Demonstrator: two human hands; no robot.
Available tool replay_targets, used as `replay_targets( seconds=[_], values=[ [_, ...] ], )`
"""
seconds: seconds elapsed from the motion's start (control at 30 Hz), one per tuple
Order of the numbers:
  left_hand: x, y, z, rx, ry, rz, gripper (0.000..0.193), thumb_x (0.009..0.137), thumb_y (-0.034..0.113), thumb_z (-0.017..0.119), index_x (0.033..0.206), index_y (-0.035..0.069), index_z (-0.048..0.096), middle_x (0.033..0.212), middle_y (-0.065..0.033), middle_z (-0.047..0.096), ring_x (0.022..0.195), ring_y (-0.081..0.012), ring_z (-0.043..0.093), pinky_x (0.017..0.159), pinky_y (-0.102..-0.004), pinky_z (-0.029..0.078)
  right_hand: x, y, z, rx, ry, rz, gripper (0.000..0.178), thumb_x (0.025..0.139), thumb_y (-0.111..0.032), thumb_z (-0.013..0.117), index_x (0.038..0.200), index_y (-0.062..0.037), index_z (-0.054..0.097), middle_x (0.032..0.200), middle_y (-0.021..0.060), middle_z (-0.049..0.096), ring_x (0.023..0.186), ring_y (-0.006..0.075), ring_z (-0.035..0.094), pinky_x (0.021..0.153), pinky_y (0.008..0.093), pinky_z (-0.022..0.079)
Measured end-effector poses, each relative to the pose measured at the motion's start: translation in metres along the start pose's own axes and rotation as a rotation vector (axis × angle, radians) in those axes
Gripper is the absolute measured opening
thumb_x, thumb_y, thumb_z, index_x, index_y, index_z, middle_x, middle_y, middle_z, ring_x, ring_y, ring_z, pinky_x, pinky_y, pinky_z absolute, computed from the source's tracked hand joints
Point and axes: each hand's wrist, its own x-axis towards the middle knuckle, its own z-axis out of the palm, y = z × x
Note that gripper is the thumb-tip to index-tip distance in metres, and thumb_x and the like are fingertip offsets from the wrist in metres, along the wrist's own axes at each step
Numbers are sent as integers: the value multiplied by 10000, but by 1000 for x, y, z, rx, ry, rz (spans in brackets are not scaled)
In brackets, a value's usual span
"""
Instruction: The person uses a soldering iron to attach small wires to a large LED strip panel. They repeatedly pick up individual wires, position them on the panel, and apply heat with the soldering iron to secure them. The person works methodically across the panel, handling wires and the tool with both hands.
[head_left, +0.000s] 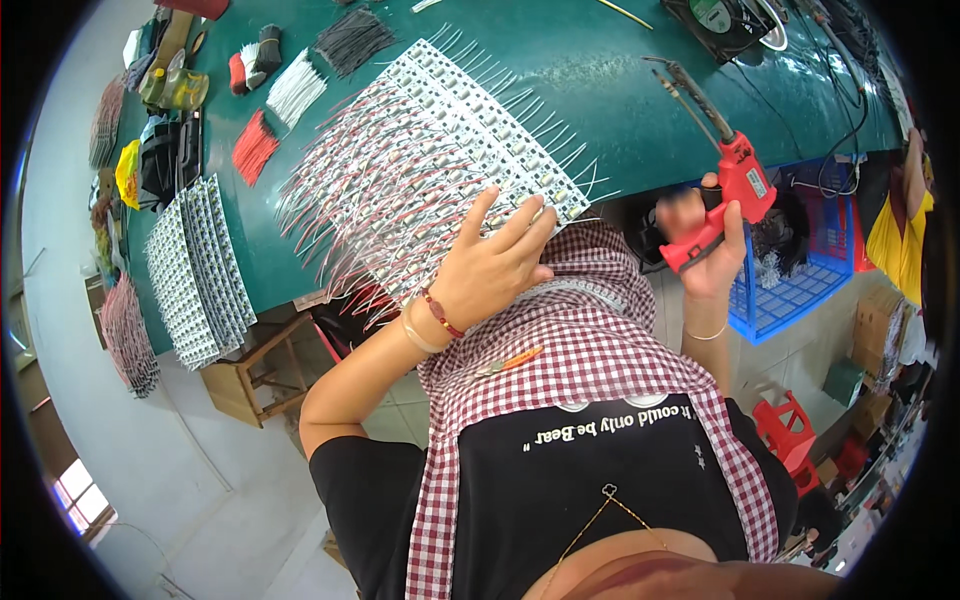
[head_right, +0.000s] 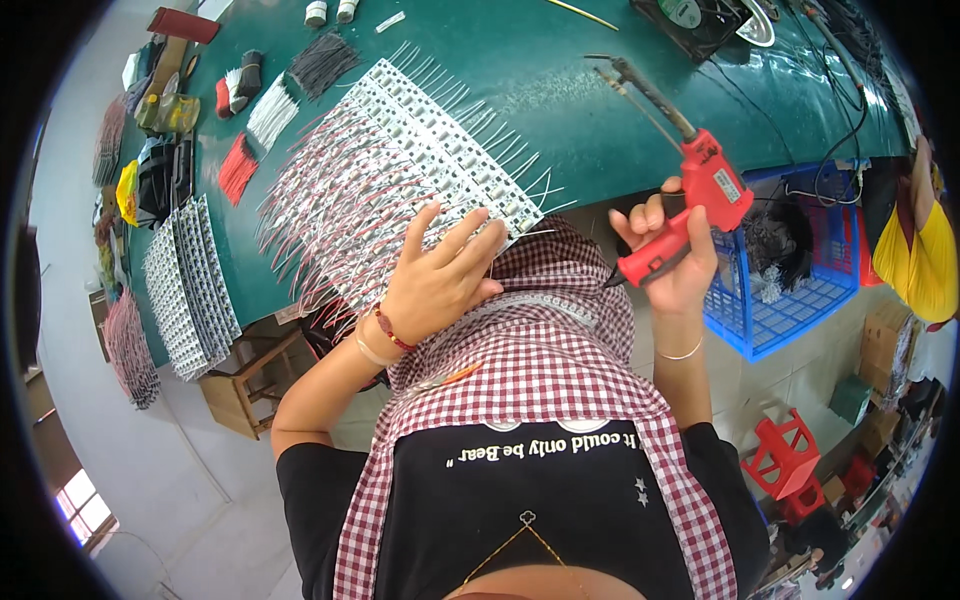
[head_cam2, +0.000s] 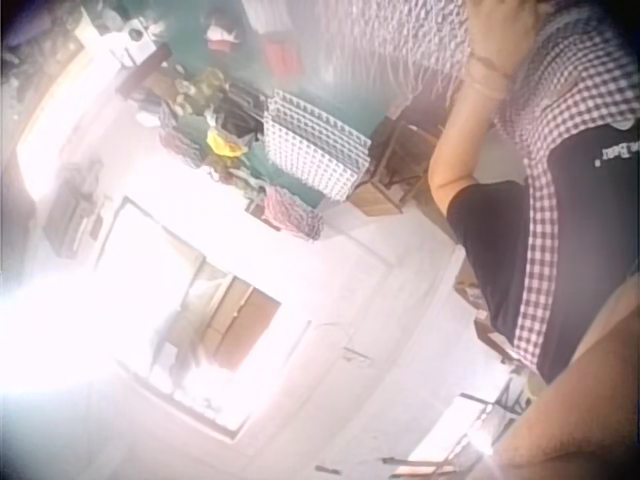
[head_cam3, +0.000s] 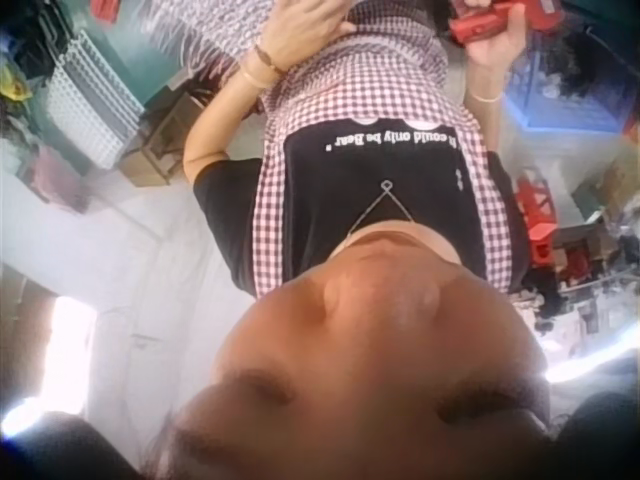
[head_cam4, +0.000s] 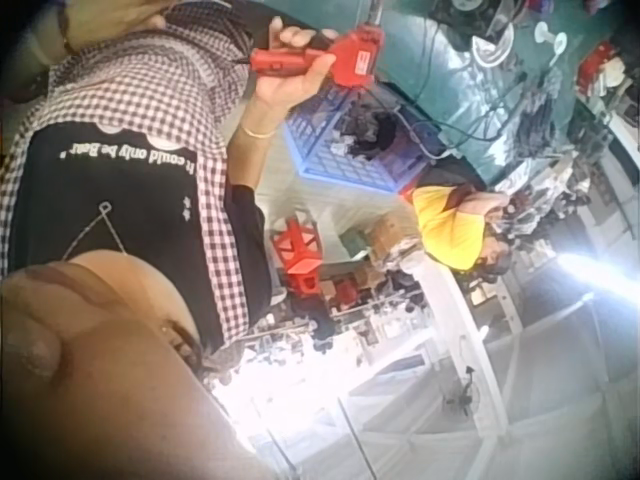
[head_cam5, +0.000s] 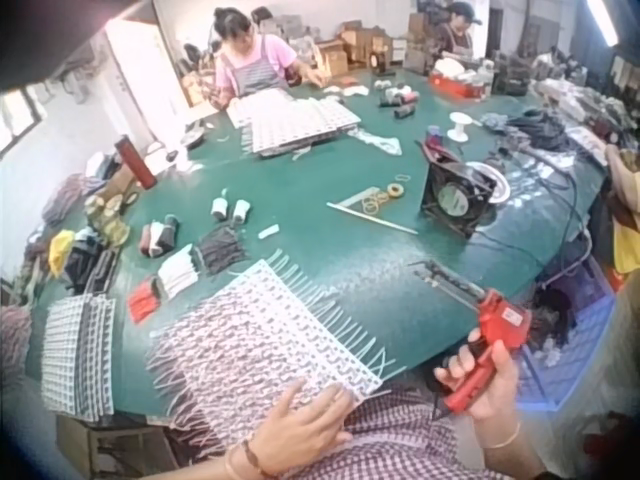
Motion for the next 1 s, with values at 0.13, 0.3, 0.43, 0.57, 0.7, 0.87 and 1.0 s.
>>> replay_targets(
  seconds=[0.13,0.3,0.43,0.57,0.7,0.87,1.0],
  values=[
    [0,9,4,-17,-20,-73,546,745,351,664,1217,88,587,1229,-4,518,1217,-160,460,1084,-507,255,-3,23,-1,-91,16,21,367,940,-321,547,1158,-39,461,758,77,533,811,210,549,1127,495,246],
    [21,32,7,-162,-12,-91,648,705,291,710,1290,89,515,1287,-28,515,1251,-164,443,1096,-509,235,-5,43,-4,-46,15,45,386,936,-349,539,1146,-35,462,758,83,567,815,228,578,1081,476,308],
    [29,35,22,-161,22,-60,521,752,199,645,1250,88,539,1202,-21,549,1220,-172,459,1092,-531,231,-4,39,-3,-35,18,45,385,939,-356,537,1148,-41,462,759,76,569,816,214,568,1060,472,329],
    [35,35,22,-191,69,-78,378,780,77,548,1154,69,596,1060,-35,566,1101,-183,509,1071,-497,285,-2,30,-4,-76,-6,18,375,943,-356,531,1148,-48,469,765,70,573,822,205,565,1051,473,340],
    [22,26,24,-284,161,-45,304,767,60,550,1054,27,643,1034,-71,596,1031,-210,567,1017,-431,386,-3,30,-6,-73,-10,20,368,944,-355,528,1147,-52,478,765,67,576,828,203,565,1047,475,343],
    [5,35,27,-234,189,-43,293,793,31,544,1062,-29,644,1213,-147,597,1181,-263,555,998,-410,425,0,33,-7,-68,-21,61,363,943,-352,529,1147,-55,480,762,74,579,831,208,573,1054,474,335],
    [-3,39,31,-244,207,-18,271,814,44,543,1053,-31,645,1196,-147,606,1168,-265,564,1014,-405,411,3,35,-5,-111,-37,83,369,938,-357,539,1142,-57,470,748,66,560,821,197,565,1081,478,309]
  ],
)
